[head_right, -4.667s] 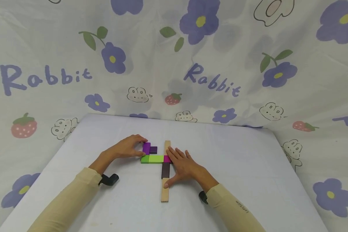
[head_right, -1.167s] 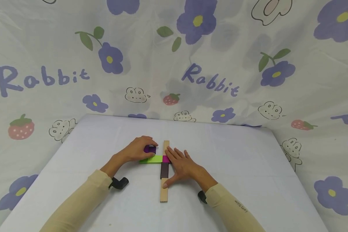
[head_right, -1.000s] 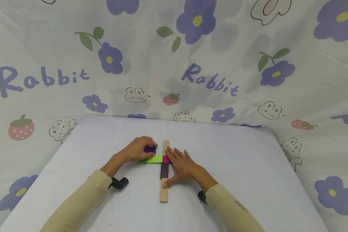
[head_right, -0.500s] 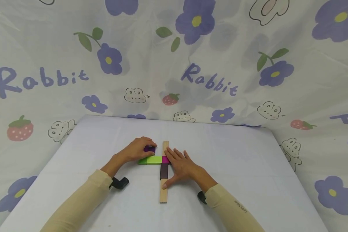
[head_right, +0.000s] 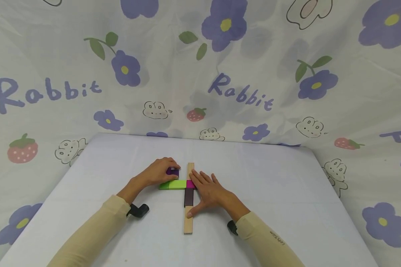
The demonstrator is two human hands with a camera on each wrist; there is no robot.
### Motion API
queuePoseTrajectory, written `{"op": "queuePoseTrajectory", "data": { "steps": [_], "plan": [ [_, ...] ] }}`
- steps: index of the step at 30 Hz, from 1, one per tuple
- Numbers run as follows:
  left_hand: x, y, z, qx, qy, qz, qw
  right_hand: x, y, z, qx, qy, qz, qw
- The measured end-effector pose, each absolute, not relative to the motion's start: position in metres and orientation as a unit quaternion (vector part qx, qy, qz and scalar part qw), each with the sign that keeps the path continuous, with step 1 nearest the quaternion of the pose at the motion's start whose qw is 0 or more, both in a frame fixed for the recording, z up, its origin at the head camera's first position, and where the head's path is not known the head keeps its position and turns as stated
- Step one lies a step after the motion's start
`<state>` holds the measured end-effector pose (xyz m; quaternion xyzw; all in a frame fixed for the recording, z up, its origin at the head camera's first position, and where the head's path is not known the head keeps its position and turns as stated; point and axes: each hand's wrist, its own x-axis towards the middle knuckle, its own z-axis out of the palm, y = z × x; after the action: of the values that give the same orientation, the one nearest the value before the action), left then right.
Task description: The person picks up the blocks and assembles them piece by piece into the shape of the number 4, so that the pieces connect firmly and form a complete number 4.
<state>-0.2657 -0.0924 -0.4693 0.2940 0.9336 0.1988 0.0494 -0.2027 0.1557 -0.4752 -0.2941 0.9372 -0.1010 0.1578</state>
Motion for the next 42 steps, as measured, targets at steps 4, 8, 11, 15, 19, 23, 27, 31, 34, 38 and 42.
{"op": "queuePoseTrajectory", "data": {
  "steps": [4,8,11,15,19,23,27,31,34,38,42],
  "plan": [
    [-0.267,-0.093,-0.470,0.293,0.934,0.199,0.050,-0.203,0.155,-0.476,-0.293,0.938,-0.101,0.158],
    [-0.268,-0.092,-0.471,0.292,0.934,0.200,0.053,-0.203,0.155,-0.476,-0.294,0.937,-0.101,0.158],
    [-0.268,-0.093,-0.473,0.296,0.931,0.207,0.050,-0.202,0.155,-0.475,-0.295,0.937,-0.101,0.159],
    [-0.268,-0.094,-0.475,0.309,0.924,0.222,0.033,-0.201,0.156,-0.474,-0.298,0.936,-0.105,0.158],
    [-0.267,-0.093,-0.472,0.311,0.922,0.231,0.026,-0.201,0.156,-0.473,-0.299,0.935,-0.111,0.154],
    [-0.266,-0.093,-0.467,0.306,0.923,0.233,0.029,-0.201,0.157,-0.475,-0.296,0.936,-0.108,0.155],
    [-0.266,-0.093,-0.465,0.307,0.922,0.236,0.023,-0.201,0.157,-0.476,-0.295,0.937,-0.106,0.155],
    [-0.267,-0.095,-0.467,0.312,0.921,0.233,0.011,-0.201,0.156,-0.476,-0.296,0.936,-0.111,0.157],
    [-0.268,-0.097,-0.467,0.316,0.920,0.233,0.004,-0.201,0.156,-0.475,-0.295,0.936,-0.111,0.159],
    [-0.269,-0.099,-0.465,0.315,0.919,0.237,0.001,-0.201,0.156,-0.474,-0.298,0.935,-0.111,0.157],
    [-0.270,-0.102,-0.462,0.308,0.922,0.237,0.002,-0.201,0.156,-0.474,-0.302,0.934,-0.108,0.156]
  ]
}}
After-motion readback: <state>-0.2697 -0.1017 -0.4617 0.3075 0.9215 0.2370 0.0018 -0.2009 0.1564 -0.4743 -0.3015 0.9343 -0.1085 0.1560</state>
